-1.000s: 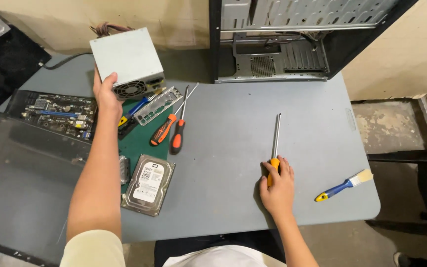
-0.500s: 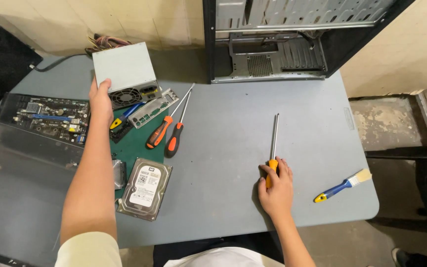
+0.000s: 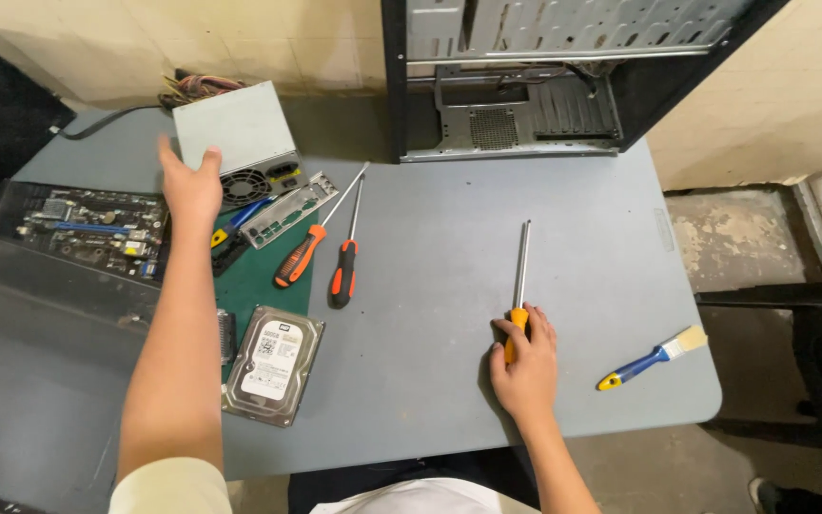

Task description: Assembling a desktop computer by installing the power supply and attaching the side panel using a screwdriver.

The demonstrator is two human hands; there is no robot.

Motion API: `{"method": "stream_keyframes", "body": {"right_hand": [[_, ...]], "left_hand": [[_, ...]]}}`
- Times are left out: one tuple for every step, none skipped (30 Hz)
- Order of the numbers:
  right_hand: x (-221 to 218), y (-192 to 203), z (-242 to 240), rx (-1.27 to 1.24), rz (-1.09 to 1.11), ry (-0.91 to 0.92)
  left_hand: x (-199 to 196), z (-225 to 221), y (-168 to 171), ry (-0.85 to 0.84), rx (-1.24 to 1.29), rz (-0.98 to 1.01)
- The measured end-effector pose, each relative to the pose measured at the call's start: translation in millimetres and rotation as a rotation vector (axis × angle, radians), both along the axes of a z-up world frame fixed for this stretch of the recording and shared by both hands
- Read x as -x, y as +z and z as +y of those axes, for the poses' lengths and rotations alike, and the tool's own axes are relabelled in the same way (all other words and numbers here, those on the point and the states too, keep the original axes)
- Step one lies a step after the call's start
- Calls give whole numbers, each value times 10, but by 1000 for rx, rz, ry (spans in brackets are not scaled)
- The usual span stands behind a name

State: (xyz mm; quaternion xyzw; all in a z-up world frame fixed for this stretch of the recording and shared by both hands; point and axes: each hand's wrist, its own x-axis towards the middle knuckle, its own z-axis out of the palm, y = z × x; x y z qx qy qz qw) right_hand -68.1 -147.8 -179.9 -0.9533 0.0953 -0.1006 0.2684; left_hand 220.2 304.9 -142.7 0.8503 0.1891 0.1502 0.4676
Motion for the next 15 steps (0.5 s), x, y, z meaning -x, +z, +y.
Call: {"method": "stream_keyframes", "body": {"right_hand": [[3, 10, 1, 2, -12, 5], [6, -9, -11, 3, -12, 2], [9, -29, -22, -3, -68, 41], [10, -53, -25, -11, -123, 83], [3, -54, -34, -12, -123, 84], [3, -58, -35, -9, -122, 84], [5, -60, -39, -7, -121, 84], [11, -60, -32, -8, -122, 84], [18, -55, -32, -11, -120, 84], [18, -46, -37, -14, -122, 78], [9, -32, -34, -14, -126, 72], [7, -21, -33, -21, -126, 78], [7, -9, -31, -28, -125, 84], [11, -2, -32, -26, -129, 79], [13, 5, -32, -21, -134, 84]], "left_hand": [[20, -51, 22, 21, -71, -45], [41, -202, 157, 18, -70, -46], [63, -351, 293, -32, -105, -155], [100, -481, 430, -77, -142, -264], [120, -678, 619, -76, -143, -263], [155, -864, 805, -119, -163, -275], [189, -1053, 991, -163, -183, -286], [157, -1197, 1065, -163, -185, -287], [126, -1349, 1142, -204, -230, -347], [76, -1523, 1232, -251, -275, -411], [7, -1681, 1327, -257, -275, -416], [-55, -1843, 1415, -277, -421, -446], [-113, -2004, 1504, -297, -566, -475], [-173, -2125, 1633, -300, -564, -481], [-231, -2245, 1762, -341, -679, -513]]}}
